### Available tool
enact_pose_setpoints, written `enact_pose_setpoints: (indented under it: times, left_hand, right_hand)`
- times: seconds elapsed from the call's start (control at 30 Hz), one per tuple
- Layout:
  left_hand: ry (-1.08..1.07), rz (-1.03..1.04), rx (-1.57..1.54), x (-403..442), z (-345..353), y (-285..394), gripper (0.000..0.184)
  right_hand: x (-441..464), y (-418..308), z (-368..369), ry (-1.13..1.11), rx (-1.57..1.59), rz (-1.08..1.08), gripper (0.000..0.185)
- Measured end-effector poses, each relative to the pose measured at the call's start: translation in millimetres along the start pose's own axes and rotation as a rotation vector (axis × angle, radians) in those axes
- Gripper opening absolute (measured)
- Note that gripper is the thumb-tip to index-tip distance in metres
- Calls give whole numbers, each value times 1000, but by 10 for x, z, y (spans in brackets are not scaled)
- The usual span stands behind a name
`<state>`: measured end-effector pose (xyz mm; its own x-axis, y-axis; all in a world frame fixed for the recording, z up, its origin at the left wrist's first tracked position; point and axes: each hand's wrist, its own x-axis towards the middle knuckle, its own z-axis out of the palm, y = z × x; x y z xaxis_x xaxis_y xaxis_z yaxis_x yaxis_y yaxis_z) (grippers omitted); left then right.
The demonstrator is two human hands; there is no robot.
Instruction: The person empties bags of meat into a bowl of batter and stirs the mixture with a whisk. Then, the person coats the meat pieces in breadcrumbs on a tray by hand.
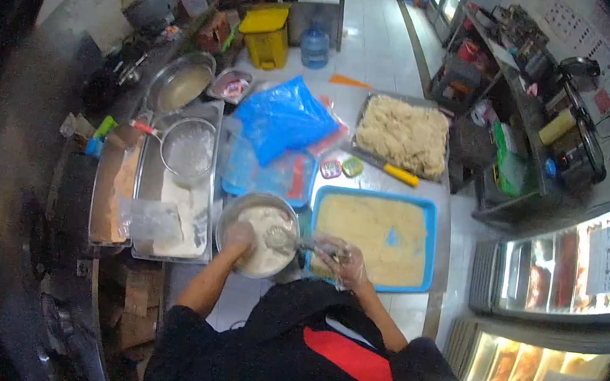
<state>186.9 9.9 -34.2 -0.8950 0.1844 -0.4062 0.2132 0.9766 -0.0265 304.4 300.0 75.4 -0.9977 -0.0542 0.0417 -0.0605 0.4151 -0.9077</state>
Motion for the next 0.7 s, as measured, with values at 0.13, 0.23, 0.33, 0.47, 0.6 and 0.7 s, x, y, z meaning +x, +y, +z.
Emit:
enact_pose_setpoints:
  times: [0.13,0.23,0.33,0.47,0.6,0.7]
  left_hand:
    - [-7,-43,-56,-147,-148,1,17]
    - [23,-19,-70,90,245,-248,17]
    - [56,-64,-161,69,284,-329,18]
    - [226,-1,-345,-2,307,-480,23]
    - [440,-71,-394,-55,403,-596,30]
    - [213,26,-718,-542,-658,-422,30]
  right_hand:
    - [27,4,-10,-15,14,-56,25]
    - [97,-77,-41,-61,48,-2,25]
    - [135,-85,-24,-58,68,-7,24]
    - [151,193,112,26,224,-26,22]
    - [130,318,224,148,493,98,21]
    - [124,206,185,189,631,153,24]
